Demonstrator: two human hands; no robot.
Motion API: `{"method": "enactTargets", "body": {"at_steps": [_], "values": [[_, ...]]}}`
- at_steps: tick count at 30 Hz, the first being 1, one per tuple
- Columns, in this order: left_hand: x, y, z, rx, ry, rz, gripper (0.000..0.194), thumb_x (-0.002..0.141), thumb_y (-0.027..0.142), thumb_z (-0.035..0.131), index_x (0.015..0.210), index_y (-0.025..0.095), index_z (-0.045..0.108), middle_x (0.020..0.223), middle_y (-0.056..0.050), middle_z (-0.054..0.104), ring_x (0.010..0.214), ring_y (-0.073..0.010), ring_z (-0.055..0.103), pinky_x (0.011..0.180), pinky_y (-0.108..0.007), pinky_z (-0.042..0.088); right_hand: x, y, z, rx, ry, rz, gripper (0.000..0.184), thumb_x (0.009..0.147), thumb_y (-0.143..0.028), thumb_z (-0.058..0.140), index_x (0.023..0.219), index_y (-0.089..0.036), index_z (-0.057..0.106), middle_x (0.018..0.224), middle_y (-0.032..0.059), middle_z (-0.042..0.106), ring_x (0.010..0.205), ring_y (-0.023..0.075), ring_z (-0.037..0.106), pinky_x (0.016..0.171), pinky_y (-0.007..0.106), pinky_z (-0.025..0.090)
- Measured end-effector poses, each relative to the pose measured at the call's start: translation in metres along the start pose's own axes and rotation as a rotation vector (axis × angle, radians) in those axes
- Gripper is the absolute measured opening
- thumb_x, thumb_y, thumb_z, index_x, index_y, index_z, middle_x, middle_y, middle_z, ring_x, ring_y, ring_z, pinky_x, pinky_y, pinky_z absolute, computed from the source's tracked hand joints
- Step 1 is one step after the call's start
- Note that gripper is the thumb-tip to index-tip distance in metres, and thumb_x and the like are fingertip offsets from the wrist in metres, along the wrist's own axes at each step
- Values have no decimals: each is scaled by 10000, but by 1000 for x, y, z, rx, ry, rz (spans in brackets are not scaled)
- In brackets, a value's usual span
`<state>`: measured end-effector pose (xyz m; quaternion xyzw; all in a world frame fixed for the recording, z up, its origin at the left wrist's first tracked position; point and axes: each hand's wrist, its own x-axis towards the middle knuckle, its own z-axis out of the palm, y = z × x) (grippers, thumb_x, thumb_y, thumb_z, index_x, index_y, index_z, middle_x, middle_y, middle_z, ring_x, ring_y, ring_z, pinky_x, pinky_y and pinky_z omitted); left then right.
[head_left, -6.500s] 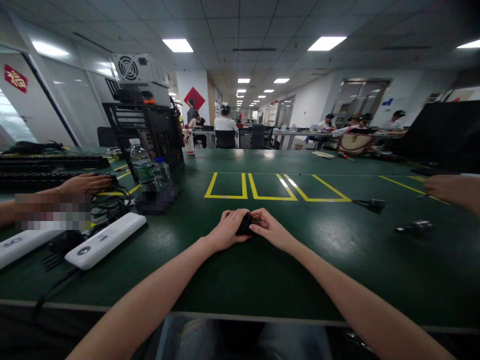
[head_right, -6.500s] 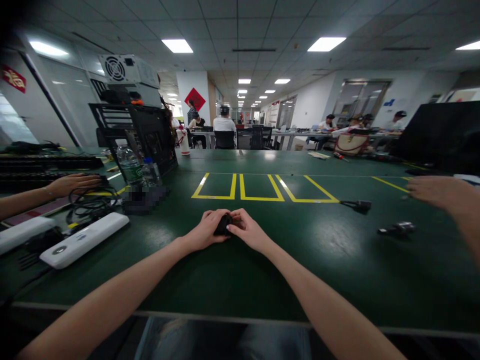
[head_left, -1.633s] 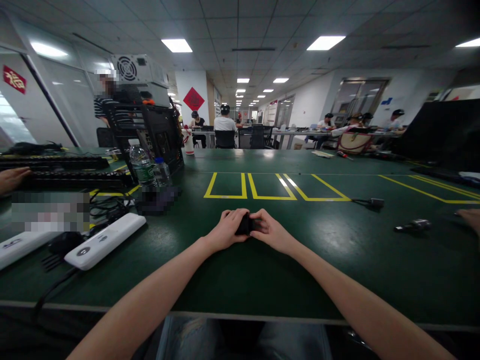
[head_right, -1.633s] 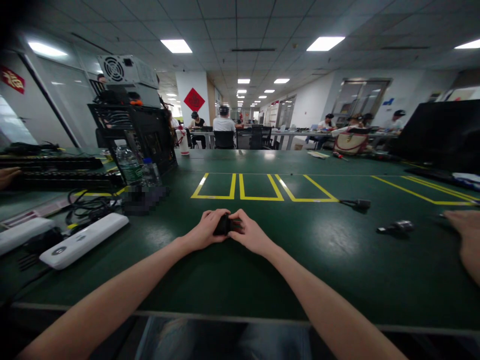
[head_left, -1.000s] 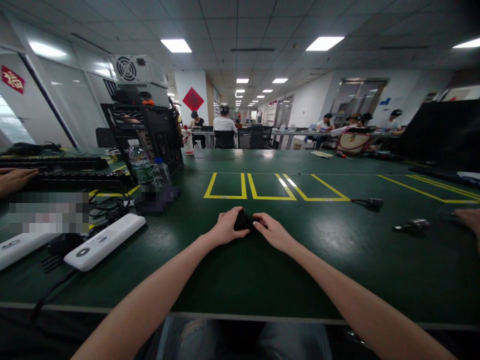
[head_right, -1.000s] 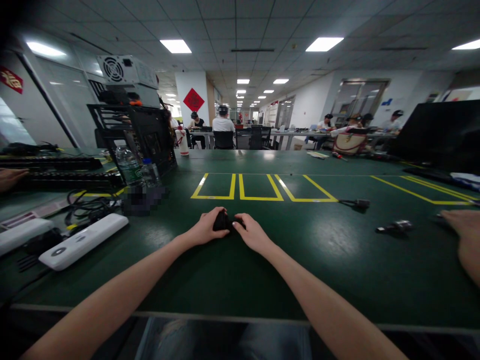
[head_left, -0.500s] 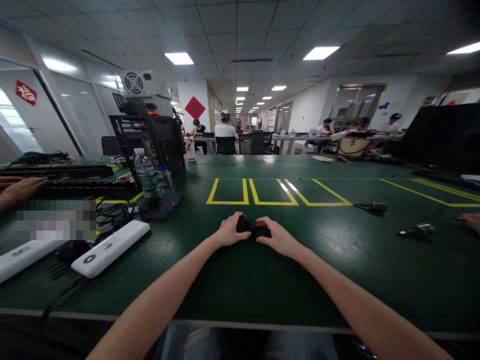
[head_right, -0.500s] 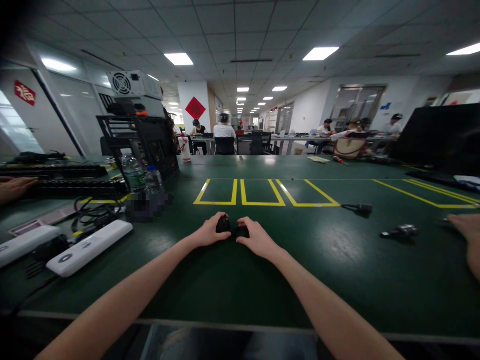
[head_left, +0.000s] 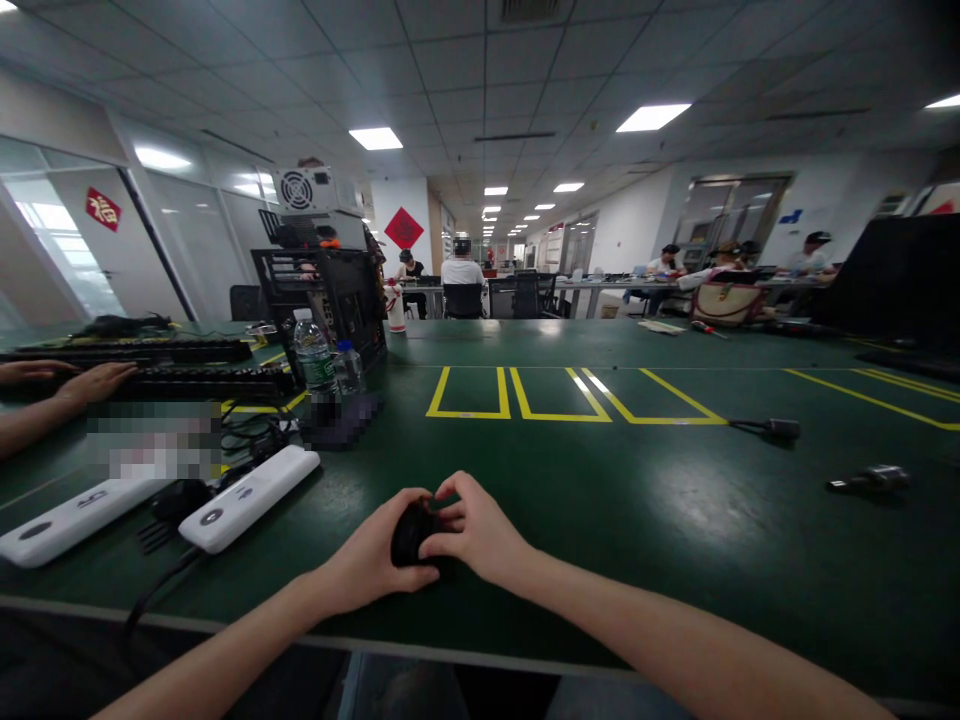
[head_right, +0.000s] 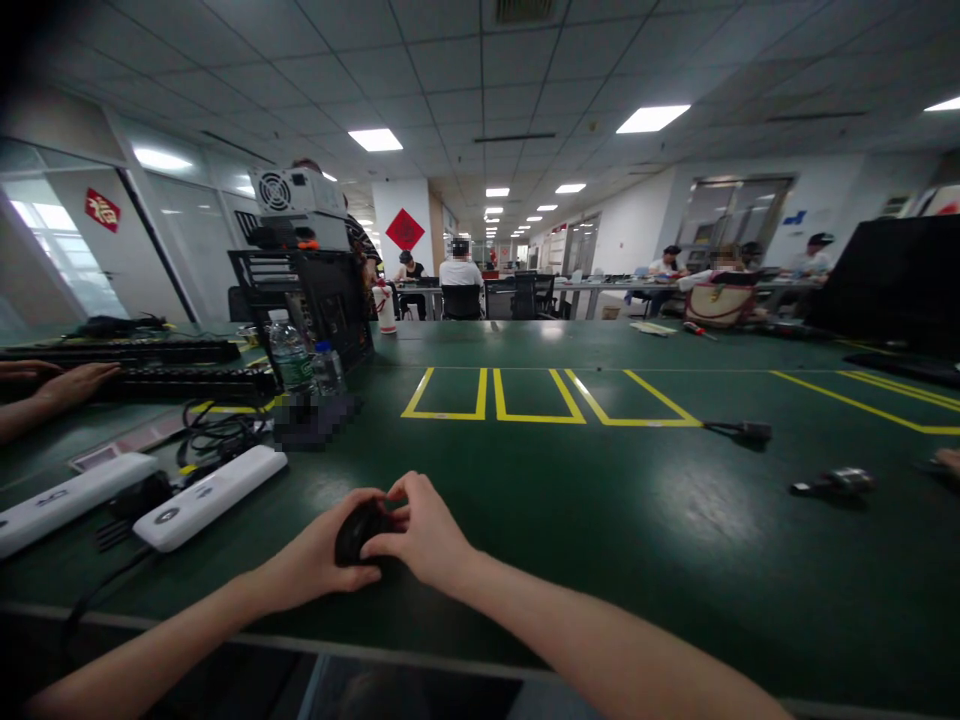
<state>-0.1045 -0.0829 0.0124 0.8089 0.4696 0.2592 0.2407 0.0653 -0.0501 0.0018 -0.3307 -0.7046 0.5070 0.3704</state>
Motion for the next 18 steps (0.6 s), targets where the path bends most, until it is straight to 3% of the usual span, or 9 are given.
{"method": "enactTargets", "body": {"at_steps": [4, 7, 12, 18], "values": [[-29, -17, -19, 34, 145, -68, 550, 671, 232, 559, 1166, 264, 322, 1104, -35, 479, 1008, -214, 465, 897, -372, 365, 19, 1, 53, -112, 57, -36, 387, 477, -276, 744, 751, -191, 484, 827, 2, 491, 747, 155, 519, 650, 291, 458], [-51, -28, -37, 57, 137, -83, 439, 701, 227, 516, 1122, 213, 391, 1062, -52, 503, 997, -220, 474, 881, -359, 383, 27, -6, 79, -182, 68, -94, 348, 523, -327, 717, 766, -181, 516, 818, 2, 503, 743, 147, 511, 651, 276, 444], [-77, -51, -55, 141, 213, -135, 357, 704, 280, 535, 1042, 201, 454, 1023, -46, 527, 991, -215, 487, 869, -317, 403, 25, -22, 92, -275, -129, -227, 410, 655, -398, 605, 1011, -213, 524, 962, 30, 533, 900, 175, 518, 802, 309, 407], [-80, -59, -53, 203, 333, -139, 348, 709, 290, 521, 1040, 202, 462, 1053, -52, 514, 1011, -209, 480, 887, -319, 394, 14, -30, 107, -359, -221, -196, 550, 754, -323, 476, 1241, -152, 289, 1134, 111, 495, 1018, 237, 493, 841, 360, 406]]}}
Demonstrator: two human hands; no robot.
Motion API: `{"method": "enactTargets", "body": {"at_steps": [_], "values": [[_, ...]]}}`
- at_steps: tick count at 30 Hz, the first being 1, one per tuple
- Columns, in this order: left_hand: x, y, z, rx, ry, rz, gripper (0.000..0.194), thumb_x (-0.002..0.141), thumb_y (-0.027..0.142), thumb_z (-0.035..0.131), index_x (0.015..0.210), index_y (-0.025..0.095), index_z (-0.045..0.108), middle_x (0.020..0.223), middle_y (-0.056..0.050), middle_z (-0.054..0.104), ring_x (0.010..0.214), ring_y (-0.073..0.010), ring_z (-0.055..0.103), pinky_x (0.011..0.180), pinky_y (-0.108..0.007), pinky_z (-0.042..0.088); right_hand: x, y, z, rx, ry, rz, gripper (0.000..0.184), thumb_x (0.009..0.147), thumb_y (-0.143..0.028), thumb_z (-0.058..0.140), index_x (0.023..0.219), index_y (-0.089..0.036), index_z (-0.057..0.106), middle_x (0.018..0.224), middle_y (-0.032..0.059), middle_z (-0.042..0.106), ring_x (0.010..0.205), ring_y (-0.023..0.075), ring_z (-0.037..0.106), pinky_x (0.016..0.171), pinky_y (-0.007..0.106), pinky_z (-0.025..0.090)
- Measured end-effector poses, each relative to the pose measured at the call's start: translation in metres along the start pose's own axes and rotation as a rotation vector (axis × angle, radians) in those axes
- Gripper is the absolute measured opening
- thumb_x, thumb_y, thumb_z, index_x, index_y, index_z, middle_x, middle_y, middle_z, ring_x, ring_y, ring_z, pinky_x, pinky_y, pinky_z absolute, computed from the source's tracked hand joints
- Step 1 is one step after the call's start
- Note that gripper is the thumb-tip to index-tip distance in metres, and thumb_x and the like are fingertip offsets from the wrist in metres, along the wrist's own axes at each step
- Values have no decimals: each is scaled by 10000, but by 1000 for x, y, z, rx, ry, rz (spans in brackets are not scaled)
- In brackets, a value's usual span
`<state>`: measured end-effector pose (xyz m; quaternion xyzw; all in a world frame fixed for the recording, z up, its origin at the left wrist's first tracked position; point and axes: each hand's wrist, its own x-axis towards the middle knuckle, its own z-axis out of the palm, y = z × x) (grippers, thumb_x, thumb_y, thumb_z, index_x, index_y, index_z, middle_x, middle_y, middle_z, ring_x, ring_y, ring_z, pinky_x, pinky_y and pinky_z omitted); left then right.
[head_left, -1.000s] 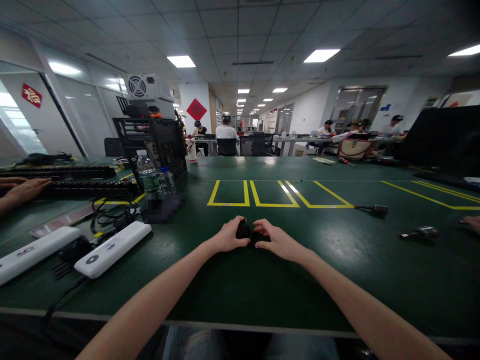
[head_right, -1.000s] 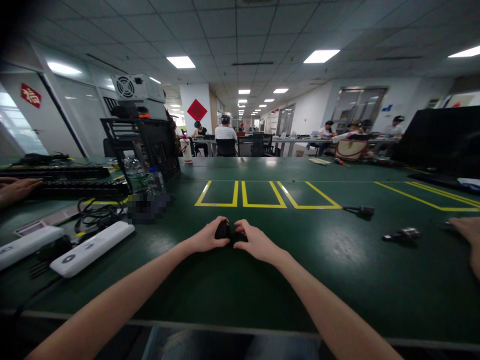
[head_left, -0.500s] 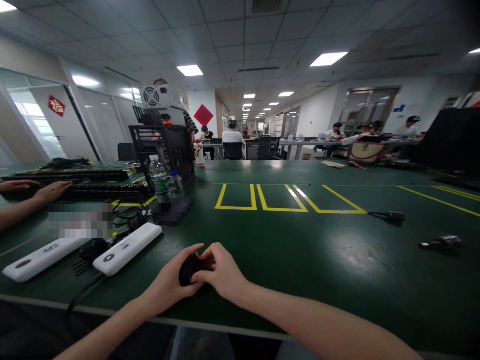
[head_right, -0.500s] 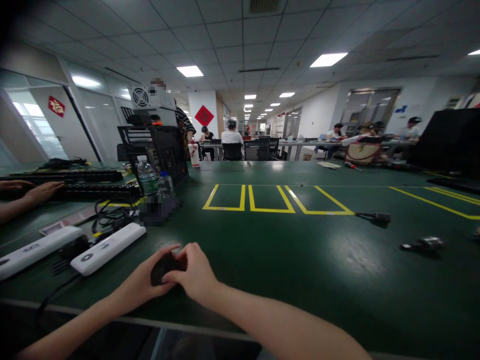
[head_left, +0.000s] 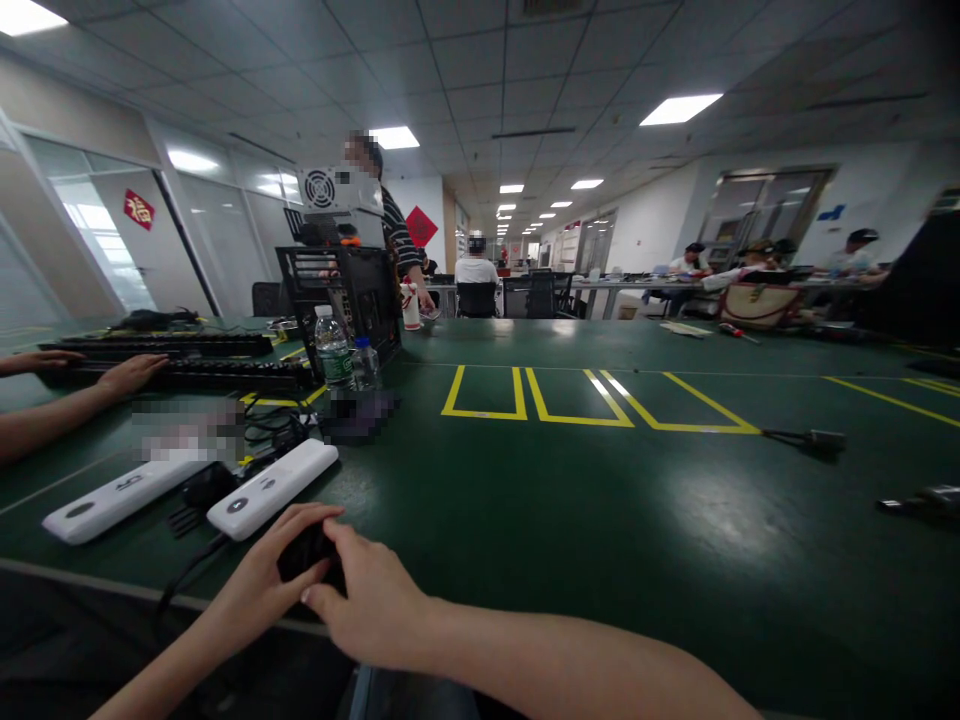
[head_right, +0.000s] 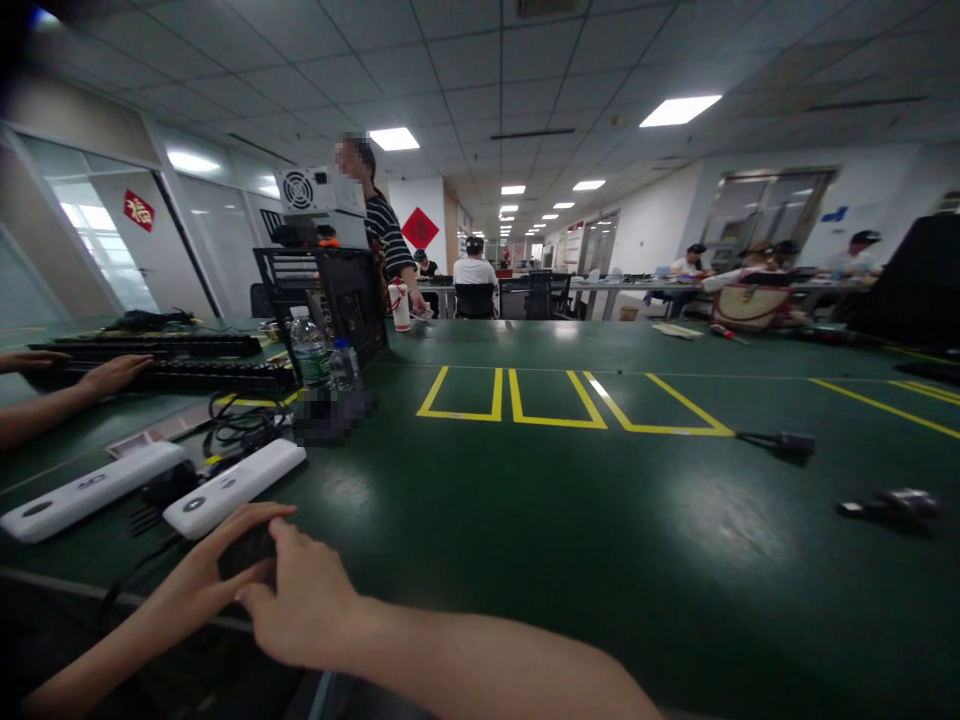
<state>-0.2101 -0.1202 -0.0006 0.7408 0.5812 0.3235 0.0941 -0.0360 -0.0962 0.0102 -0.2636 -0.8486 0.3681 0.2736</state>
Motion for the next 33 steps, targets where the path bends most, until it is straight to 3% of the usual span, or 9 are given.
{"method": "enactTargets", "body": {"at_steps": [3, 7, 13, 17, 20, 24, 28, 30, 33], "values": [[0, 0, 1, 23, 9, -26, 322, 683, 291, 537, 984, 188, 487, 998, -51, 546, 974, -214, 506, 863, -317, 414, -2, -3, -4, -90, -42, -85, 511, 761, -305, 450, 1228, -150, 312, 1160, 118, 468, 1041, 246, 471, 862, 373, 397], [-1, 1, 2, 28, -6, -62, 307, 673, 275, 531, 964, 187, 491, 1010, -49, 552, 986, -220, 506, 871, -337, 406, -9, 6, -37, -178, -28, -112, 417, 746, -294, 483, 1147, -210, 409, 1126, 71, 456, 968, 210, 504, 842, 355, 411], [0, 1, 0, -8, -34, -125, 299, 664, 252, 524, 949, 175, 476, 987, -53, 548, 986, -223, 499, 870, -346, 398, -44, 52, -116, -141, 11, 73, 250, 761, -288, 484, 999, -219, 518, 1043, 37, 478, 833, 148, 539, 730, 295, 454], [12, 6, 7, -60, -80, -112, 297, 679, 215, 505, 970, 178, 453, 967, -39, 534, 961, -208, 503, 847, -324, 407, -64, 76, -148, -88, 61, 232, 189, 769, -297, 472, 907, -205, 563, 917, 24, 542, 821, 153, 540, 733, 307, 445], [38, 25, 30, -144, -135, -37, 415, 679, 168, 500, 1077, 193, 387, 981, -30, 517, 937, -184, 506, 856, -330, 395, -65, 78, -150, 22, 86, 290, 237, 781, -341, 448, 950, -206, 545, 932, 22, 559, 851, 160, 538, 746, 316, 439], [87, 70, 78, -217, -163, 165, 571, 625, 132, 564, 1145, 198, 335, 986, -28, 499, 932, -173, 489, 874, -328, 375, -57, 78, -143, 202, 93, 311, 295, 773, -385, 453, 990, -197, 521, 969, 31, 560, 891, 166, 534, 774, 318, 432], [127, 114, 125, -266, -186, 375, 525, 585, 144, 620, 1057, 191, 396, 1008, -40, 461, 918, -174, 475, 813, -307, 410, -63, 92, -153, 399, 259, 405, 253, 742, -369, 507, 906, -177, 514, 921, 39, 563, 833, 156, 554, 745, 317, 460], [139, 127, 140, -261, -185, 426, 517, 600, 164, 619, 1060, 194, 384, 1042, -51, 439, 937, -182, 465, 815, -324, 409, -70, 99, -164, 500, 349, 461, 232, 724, -357, 534, 862, -174, 503, 908, 36, 559, 826, 148, 557, 752, 316, 463], [147, 134, 150, -214, -191, 486, 518, 636, 203, 603, 1091, 203, 355, 1092, -68, 421, 995, -206, 441, 849, -368, 381, -80, 105, -178, 564, 366, 450, 221, 705, -347, 556, 826, -176, 484, 888, 23, 559, 810, 141, 564, 759, 334, 463]]}}
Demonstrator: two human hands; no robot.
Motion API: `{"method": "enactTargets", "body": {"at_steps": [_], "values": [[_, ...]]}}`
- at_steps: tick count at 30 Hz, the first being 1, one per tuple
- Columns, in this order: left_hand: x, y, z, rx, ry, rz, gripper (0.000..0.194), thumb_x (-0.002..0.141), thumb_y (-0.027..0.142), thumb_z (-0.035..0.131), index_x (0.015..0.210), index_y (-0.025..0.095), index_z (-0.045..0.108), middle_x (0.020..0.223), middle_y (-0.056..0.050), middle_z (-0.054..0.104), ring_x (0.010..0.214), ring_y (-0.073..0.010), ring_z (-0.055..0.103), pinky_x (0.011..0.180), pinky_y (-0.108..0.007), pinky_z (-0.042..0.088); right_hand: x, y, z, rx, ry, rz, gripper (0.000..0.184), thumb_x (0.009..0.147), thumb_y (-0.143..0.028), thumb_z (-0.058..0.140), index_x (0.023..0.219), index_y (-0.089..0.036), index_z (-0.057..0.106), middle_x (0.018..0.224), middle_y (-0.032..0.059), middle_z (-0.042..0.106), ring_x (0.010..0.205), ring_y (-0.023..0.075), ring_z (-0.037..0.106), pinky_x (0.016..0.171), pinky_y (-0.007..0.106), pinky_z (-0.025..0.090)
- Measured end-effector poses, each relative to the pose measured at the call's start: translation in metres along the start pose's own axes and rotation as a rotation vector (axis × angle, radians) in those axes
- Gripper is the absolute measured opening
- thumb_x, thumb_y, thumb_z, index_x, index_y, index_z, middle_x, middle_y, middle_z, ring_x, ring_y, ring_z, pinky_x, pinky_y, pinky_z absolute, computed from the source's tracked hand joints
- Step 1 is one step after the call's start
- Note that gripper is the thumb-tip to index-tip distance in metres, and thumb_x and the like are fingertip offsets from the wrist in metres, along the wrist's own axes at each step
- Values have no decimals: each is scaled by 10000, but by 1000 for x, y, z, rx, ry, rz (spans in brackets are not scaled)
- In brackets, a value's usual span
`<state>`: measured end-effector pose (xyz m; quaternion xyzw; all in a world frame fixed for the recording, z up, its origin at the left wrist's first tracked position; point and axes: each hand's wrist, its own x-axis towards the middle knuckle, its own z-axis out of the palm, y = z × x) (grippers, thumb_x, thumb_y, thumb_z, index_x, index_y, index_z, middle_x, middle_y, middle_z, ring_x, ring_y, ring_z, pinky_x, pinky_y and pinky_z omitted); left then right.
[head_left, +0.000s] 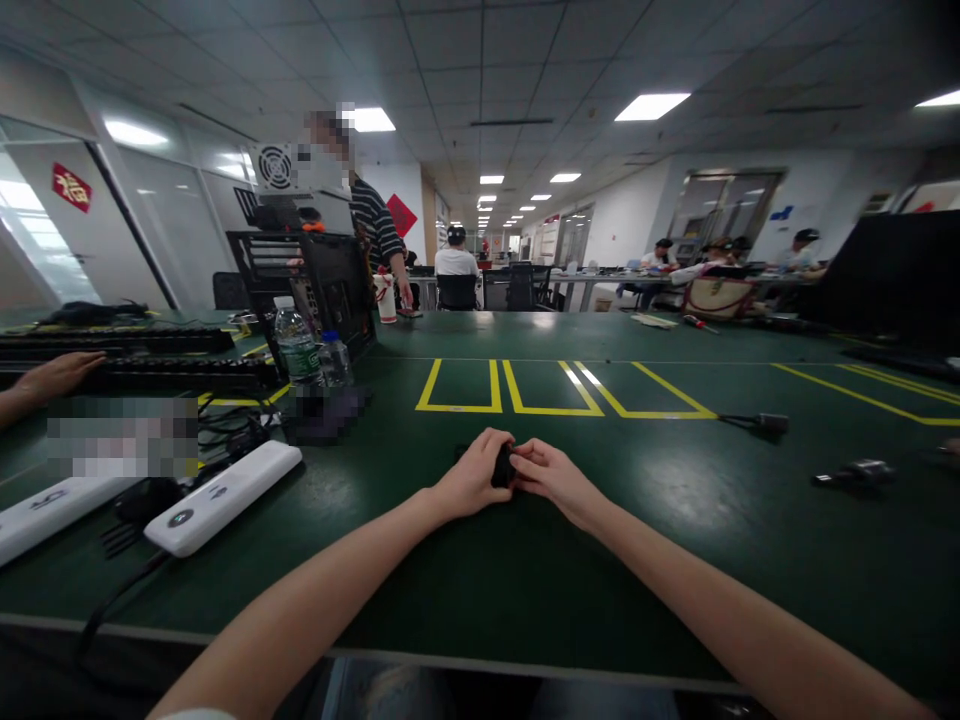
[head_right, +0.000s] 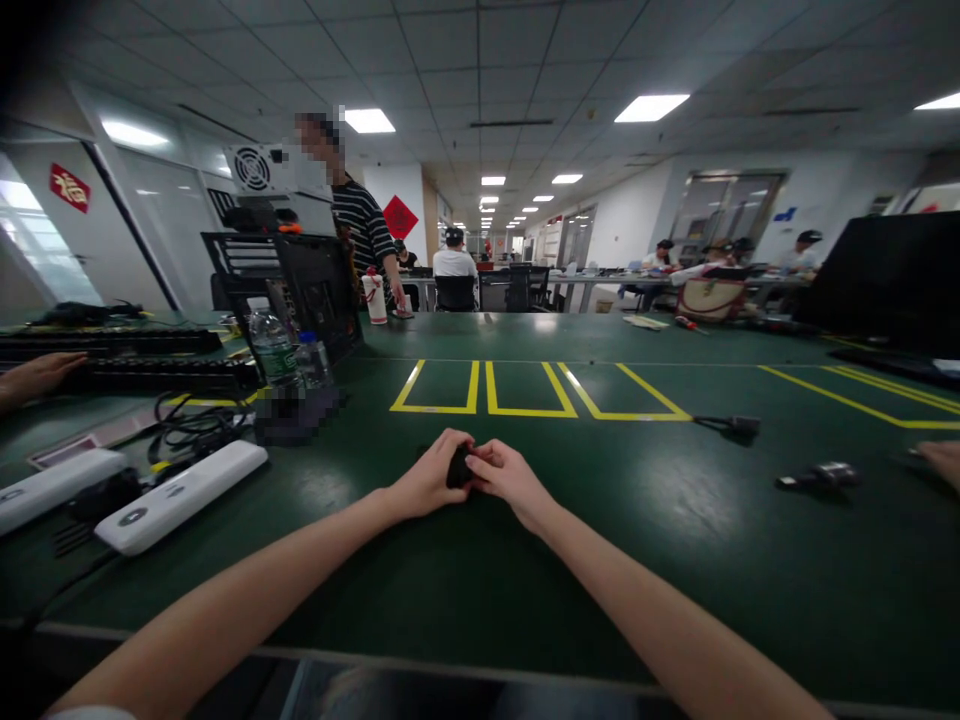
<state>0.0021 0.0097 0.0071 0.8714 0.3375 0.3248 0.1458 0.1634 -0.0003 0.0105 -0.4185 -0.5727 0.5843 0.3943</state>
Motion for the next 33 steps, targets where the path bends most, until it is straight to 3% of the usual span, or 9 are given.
{"method": "enactTargets", "body": {"at_steps": [5, 7, 12, 20, 24, 30, 33], "values": [[-6, -2, -4, 185, -29, 99, 626, 660, 305, 598, 1180, 209, 263, 1177, -81, 406, 1108, -233, 371, 986, -466, 151, -5, 2, 0, -143, -22, -204, 210, 679, -275, 589, 811, -176, 459, 868, 14, 561, 858, 157, 562, 796, 355, 450], [-10, -1, -7, 213, -51, 114, 685, 677, 336, 582, 1227, 205, 197, 1213, -93, 385, 1120, -229, 365, 995, -461, 122, -7, 4, 4, -223, 13, -265, 202, 683, -244, 584, 827, -176, 460, 888, 21, 562, 899, 159, 553, 828, 354, 438], [-14, 1, -10, 232, -69, 118, 688, 723, 319, 543, 1260, 198, 129, 1240, -110, 364, 1138, -224, 353, 972, -436, 187, -11, 6, 10, -293, 45, -316, 325, 710, -209, 548, 1011, -198, 426, 986, 41, 549, 955, 156, 535, 855, 355, 437], [-14, -2, -4, 269, -25, 112, 612, 732, 297, 547, 1218, 192, 191, 1242, -119, 343, 1150, -225, 331, 946, -430, 218, -13, 9, 10, -383, 18, -385, 270, 736, -211, 508, 1004, -209, 472, 978, 22, 544, 952, 160, 532, 885, 372, 420], [-10, -4, -3, 273, -5, 77, 583, 732, 306, 544, 1201, 193, 216, 1210, -112, 370, 1123, -225, 356, 933, -431, 234, -8, 9, 7, -300, -12, -351, 303, 725, -230, 526, 1019, -214, 456, 1010, 19, 535, 969, 157, 527, 871, 347, 429], [-9, -4, -5, 263, -16, 83, 614, 711, 349, 560, 1201, 201, 221, 1189, -98, 384, 1109, -227, 368, 936, -428, 229, 2, 10, 5, -248, 15, -357, 174, 754, -279, 496, 901, -187, 485, 907, 12, 549, 901, 142, 537, 824, 321, 428], [-9, -4, -5, 255, -18, 79, 621, 701, 351, 568, 1198, 209, 223, 1182, -92, 390, 1106, -228, 372, 934, -427, 231, 4, 11, 4, -244, 33, -317, 233, 745, -275, 509, 954, -186, 461, 915, 22, 543, 896, 143, 531, 818, 325, 423]]}}
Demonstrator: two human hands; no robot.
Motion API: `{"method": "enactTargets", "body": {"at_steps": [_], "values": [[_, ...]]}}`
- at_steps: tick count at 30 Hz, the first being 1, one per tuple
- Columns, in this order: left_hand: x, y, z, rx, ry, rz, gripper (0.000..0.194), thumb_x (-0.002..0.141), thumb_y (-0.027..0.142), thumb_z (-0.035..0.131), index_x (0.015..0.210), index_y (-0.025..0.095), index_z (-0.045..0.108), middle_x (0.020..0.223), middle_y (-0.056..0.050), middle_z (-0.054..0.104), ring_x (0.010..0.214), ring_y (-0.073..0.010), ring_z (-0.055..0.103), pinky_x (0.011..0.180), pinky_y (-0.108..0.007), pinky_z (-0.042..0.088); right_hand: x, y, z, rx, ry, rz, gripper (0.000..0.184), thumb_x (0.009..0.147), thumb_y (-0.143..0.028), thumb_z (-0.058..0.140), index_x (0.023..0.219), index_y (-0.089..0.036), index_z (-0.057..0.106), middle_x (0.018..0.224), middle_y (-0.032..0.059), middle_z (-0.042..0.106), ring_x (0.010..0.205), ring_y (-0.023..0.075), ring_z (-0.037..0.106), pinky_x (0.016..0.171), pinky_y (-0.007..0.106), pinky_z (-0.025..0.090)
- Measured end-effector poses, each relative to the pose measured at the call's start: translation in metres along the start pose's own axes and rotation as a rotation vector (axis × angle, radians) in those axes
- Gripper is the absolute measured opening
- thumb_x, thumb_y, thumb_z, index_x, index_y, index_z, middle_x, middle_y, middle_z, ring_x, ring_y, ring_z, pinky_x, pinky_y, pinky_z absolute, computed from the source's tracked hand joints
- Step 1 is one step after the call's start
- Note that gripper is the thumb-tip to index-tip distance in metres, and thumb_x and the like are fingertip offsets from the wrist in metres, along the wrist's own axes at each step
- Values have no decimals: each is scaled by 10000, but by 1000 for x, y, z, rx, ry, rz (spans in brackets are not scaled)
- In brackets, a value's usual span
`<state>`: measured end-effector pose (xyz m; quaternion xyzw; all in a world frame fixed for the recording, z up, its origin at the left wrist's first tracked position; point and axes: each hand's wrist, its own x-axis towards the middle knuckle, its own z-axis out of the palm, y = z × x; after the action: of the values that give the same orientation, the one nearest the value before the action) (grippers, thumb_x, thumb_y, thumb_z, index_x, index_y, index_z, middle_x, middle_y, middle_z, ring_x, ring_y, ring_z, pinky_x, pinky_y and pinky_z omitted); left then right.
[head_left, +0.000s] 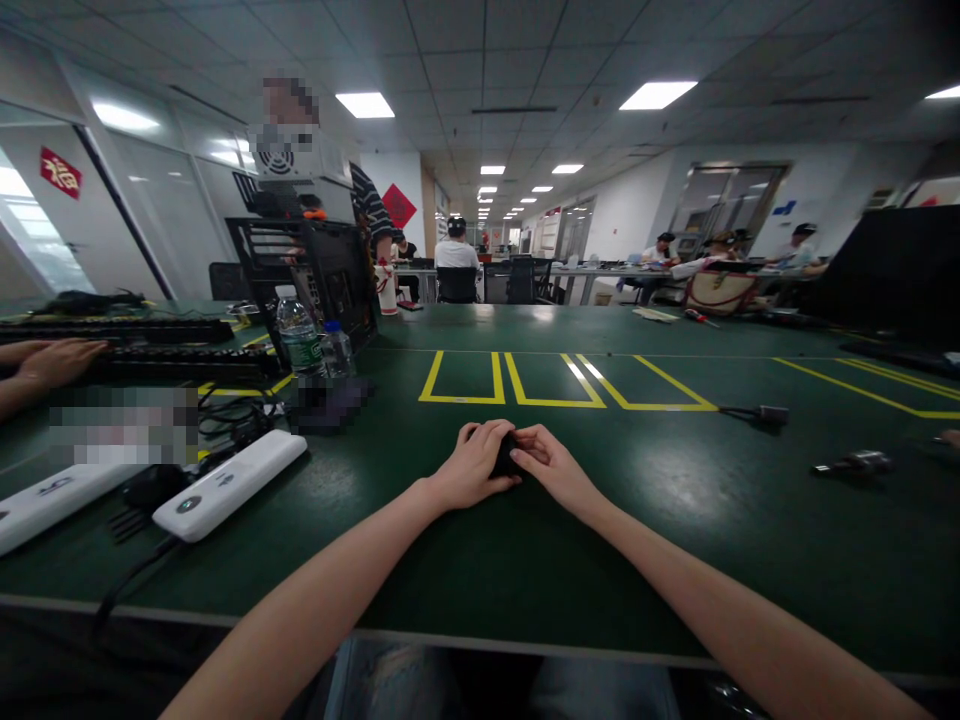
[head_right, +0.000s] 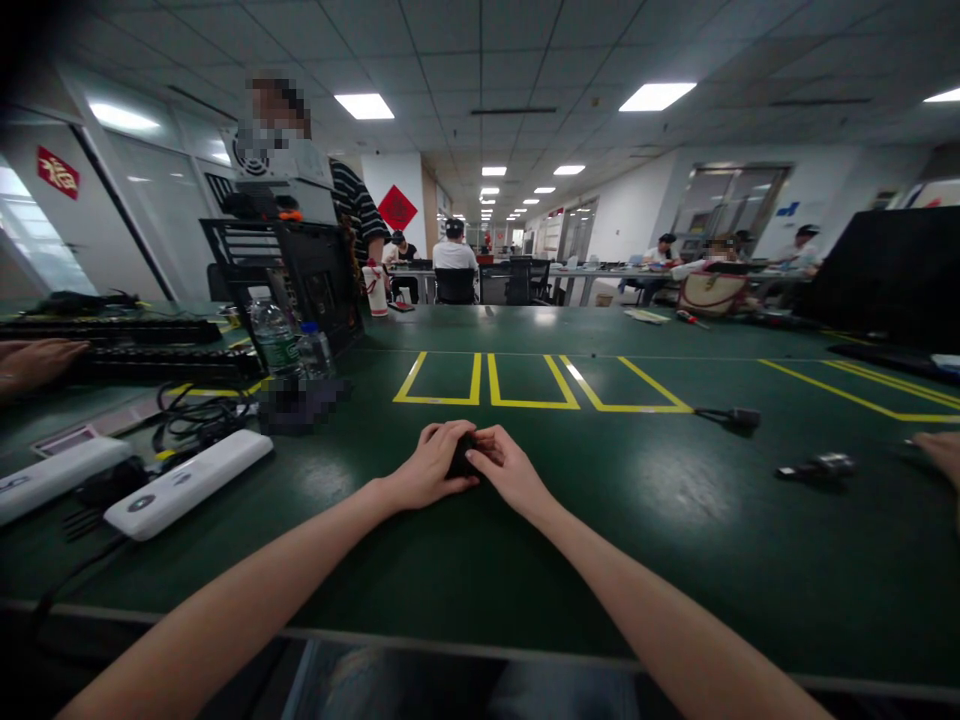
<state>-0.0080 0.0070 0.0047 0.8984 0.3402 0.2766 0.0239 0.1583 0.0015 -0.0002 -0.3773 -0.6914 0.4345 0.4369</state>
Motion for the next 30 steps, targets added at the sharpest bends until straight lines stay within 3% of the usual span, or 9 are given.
{"method": "enactTargets", "body": {"at_steps": [4, 11, 18, 22, 30], "values": [[0, 0, 2, -3, 9, -1, 638, 688, 349, 577, 1199, 213, 220, 1189, -88, 386, 1106, -230, 373, 943, -431, 213, -1, 0, -2, -36, -44, 42, 244, 752, -275, 496, 975, -182, 458, 904, 22, 538, 878, 143, 531, 803, 330, 426], [0, -1, 3, 8, 21, 5, 603, 693, 323, 572, 1183, 203, 243, 1184, -86, 396, 1098, -221, 379, 940, -418, 225, -4, -4, -3, -24, -120, -41, 218, 731, -245, 524, 933, -207, 450, 921, -6, 527, 889, 128, 534, 808, 306, 430], [1, 0, 1, 12, 1, -6, 614, 694, 331, 572, 1188, 221, 223, 1182, -79, 396, 1107, -222, 375, 935, -423, 229, 1, 1, -2, -30, -59, -16, 183, 760, -313, 484, 892, -188, 463, 876, 3, 538, 862, 133, 537, 785, 312, 433], [1, 0, 0, 13, 4, -6, 609, 696, 327, 571, 1190, 216, 233, 1182, -81, 397, 1095, -222, 383, 937, -421, 234, 3, 3, -2, -51, -34, 16, 254, 754, -300, 496, 978, -192, 446, 940, 25, 534, 912, 141, 518, 821, 330, 412], [1, -1, 1, 0, 2, -10, 575, 706, 321, 559, 1180, 209, 253, 1175, -84, 397, 1083, -223, 388, 926, -419, 244, -2, -2, -6, -181, -108, -18, 252, 744, -268, 512, 979, -222, 435, 936, 3, 527, 914, 150, 514, 822, 359, 403]]}}
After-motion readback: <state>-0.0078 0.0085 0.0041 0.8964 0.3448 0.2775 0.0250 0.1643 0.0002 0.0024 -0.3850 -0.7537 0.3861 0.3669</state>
